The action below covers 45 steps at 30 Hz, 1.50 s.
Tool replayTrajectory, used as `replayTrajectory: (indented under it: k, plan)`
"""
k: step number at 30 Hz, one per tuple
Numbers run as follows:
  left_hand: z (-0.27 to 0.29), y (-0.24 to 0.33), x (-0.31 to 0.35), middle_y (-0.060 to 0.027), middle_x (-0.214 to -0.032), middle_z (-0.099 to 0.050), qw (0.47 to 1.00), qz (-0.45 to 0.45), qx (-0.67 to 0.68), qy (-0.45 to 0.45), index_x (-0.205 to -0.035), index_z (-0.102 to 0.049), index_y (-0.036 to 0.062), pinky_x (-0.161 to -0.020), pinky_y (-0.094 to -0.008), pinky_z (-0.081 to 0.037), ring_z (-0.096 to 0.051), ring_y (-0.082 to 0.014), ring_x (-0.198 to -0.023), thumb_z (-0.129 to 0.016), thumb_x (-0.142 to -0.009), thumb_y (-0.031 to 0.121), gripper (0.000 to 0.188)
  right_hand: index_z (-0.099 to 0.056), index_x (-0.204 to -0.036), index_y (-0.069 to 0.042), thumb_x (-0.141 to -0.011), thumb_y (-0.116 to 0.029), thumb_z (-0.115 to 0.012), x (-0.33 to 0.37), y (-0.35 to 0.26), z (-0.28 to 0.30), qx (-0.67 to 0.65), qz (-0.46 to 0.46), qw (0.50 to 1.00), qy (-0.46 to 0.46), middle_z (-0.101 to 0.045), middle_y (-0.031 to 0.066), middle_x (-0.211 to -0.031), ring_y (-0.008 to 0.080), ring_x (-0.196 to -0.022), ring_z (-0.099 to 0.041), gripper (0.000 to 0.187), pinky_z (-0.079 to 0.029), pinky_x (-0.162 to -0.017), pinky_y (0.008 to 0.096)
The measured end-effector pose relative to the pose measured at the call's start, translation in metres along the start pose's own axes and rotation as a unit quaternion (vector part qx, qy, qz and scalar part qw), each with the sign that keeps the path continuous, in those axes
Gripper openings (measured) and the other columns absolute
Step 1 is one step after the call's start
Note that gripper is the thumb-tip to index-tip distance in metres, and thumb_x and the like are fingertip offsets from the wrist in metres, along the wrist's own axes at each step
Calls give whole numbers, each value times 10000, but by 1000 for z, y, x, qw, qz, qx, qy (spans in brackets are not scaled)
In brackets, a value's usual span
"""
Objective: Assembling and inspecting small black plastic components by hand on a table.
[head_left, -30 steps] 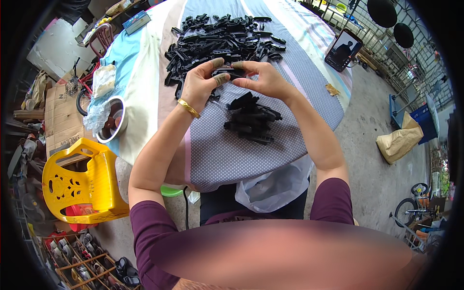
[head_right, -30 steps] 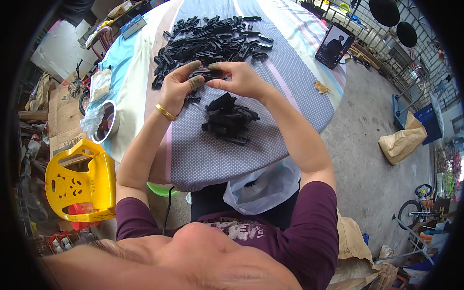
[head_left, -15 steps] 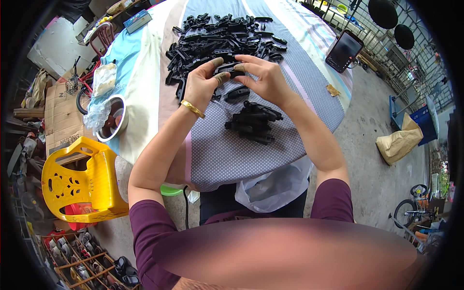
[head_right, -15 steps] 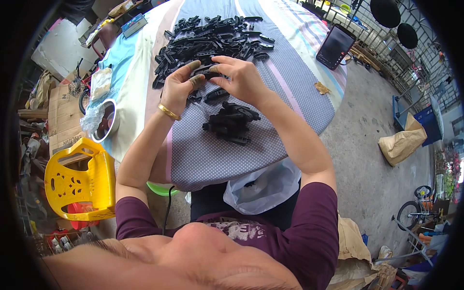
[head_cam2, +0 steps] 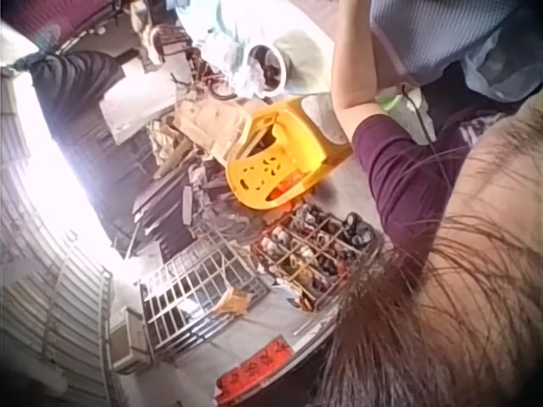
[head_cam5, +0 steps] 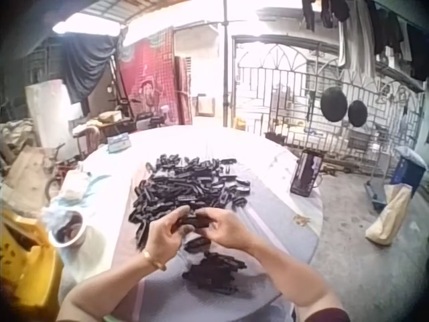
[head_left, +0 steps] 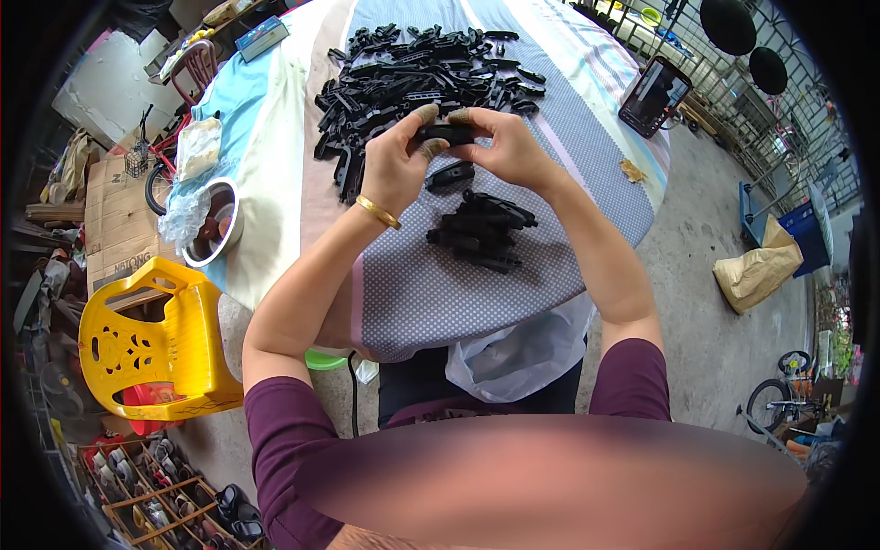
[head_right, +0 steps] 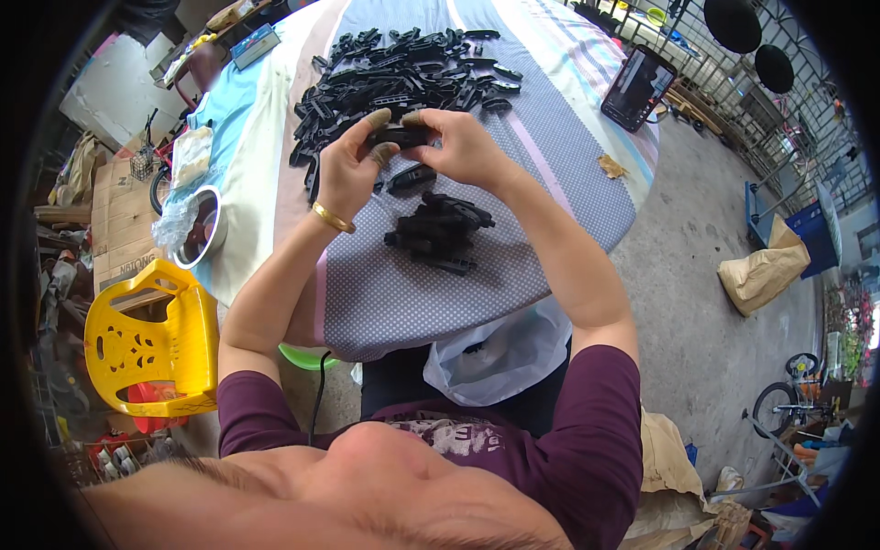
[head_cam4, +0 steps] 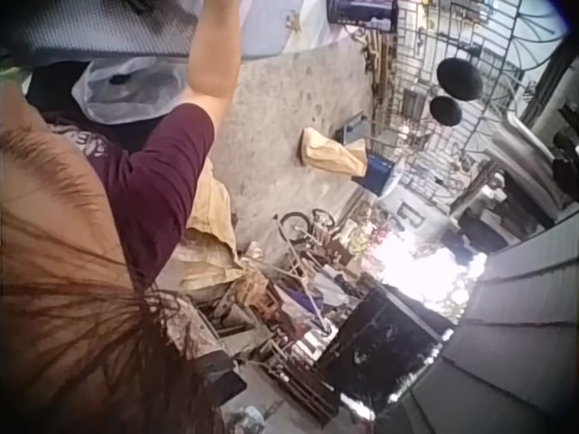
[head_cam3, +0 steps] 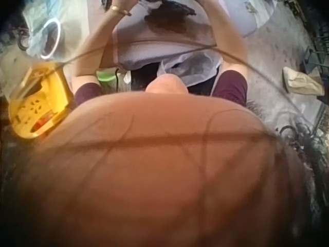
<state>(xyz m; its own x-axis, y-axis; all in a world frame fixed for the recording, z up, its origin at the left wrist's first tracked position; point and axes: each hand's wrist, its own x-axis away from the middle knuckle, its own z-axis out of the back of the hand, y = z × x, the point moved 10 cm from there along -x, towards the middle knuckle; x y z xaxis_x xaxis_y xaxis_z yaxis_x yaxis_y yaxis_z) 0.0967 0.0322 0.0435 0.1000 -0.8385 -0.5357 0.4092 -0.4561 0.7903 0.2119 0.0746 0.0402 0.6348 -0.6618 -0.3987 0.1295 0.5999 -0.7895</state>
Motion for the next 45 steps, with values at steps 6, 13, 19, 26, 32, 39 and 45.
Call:
replayTrajectory:
  k: [6, 13, 19, 26, 32, 39, 45]
  plan:
    - [0, 16, -1, -110, -977, -652, 997, -25, 19, -64, -1146, -564, -3, -749, -231, -504, -627, -124, -858, -650, -763, -31, 394, -639, -1013, 1, -706, -44, -727, 4, -16, 8, 2, 10, 999, 32, -671, 60, -897, 115, -828, -611, 323, -485, -777, 260]
    - [11, 3, -9, -160, -1163, -547, 978, 57, -1, -201, -1246, -465, 3, -853, -317, -478, -557, -199, -1033, -728, -738, 314, 652, -647, -992, -20, -716, -100, -719, 0, 11, -17, -59, -53, 995, -64, -654, 59, -916, 120, -856, -597, 296, -474, -789, 273]
    - [66, -32, 15, -213, -1042, -533, 879, 100, -408, -226, -1266, -432, 61, -843, -366, -447, -551, -328, -931, -780, -623, 349, 785, -652, -958, -9, -683, -165, -727, 13, 14, -35, 27, -33, 966, -253, -641, 49, -857, 121, -804, -571, 326, -465, -713, 255]
    - [29, -49, 28, -256, -1060, -522, 917, 141, -314, -201, -1315, -345, 83, -862, -402, -436, -530, -384, -990, -746, -693, 275, 764, -673, -913, -15, -729, -208, -715, 39, 12, -44, -27, -117, 904, -410, -643, 28, -747, 80, -674, -573, 270, -467, -598, 225]
    - [-5, -40, 2, -265, -1086, -519, 930, 97, -319, -157, -1286, -363, 60, -871, -402, -442, -536, -401, -996, -748, -688, 270, 742, -630, -858, -29, -691, -330, -753, 0, 21, -2, 223, -45, 973, -43, -635, 68, -717, 157, -673, -617, 366, -489, -610, 269]
    - [3, -44, -7, -168, -778, -621, 960, 50, -249, -114, -1259, -428, 100, -699, -363, -483, -626, -310, -751, -638, -784, 164, 523, -616, -847, -54, -659, -243, -740, 0, 14, -13, 291, 31, 956, 7, -586, 62, -816, 236, -729, -611, 295, -496, -647, 330]
    - [23, -62, -5, -109, -856, -634, 984, 159, -38, -63, -1163, -498, -6, -640, -302, -508, -633, -180, -736, -692, -750, 81, 465, -576, -817, -46, -686, -170, -735, -2, 4, -7, 189, 57, 979, 41, -556, 27, -722, 135, -606, -549, 240, -456, -570, 255]
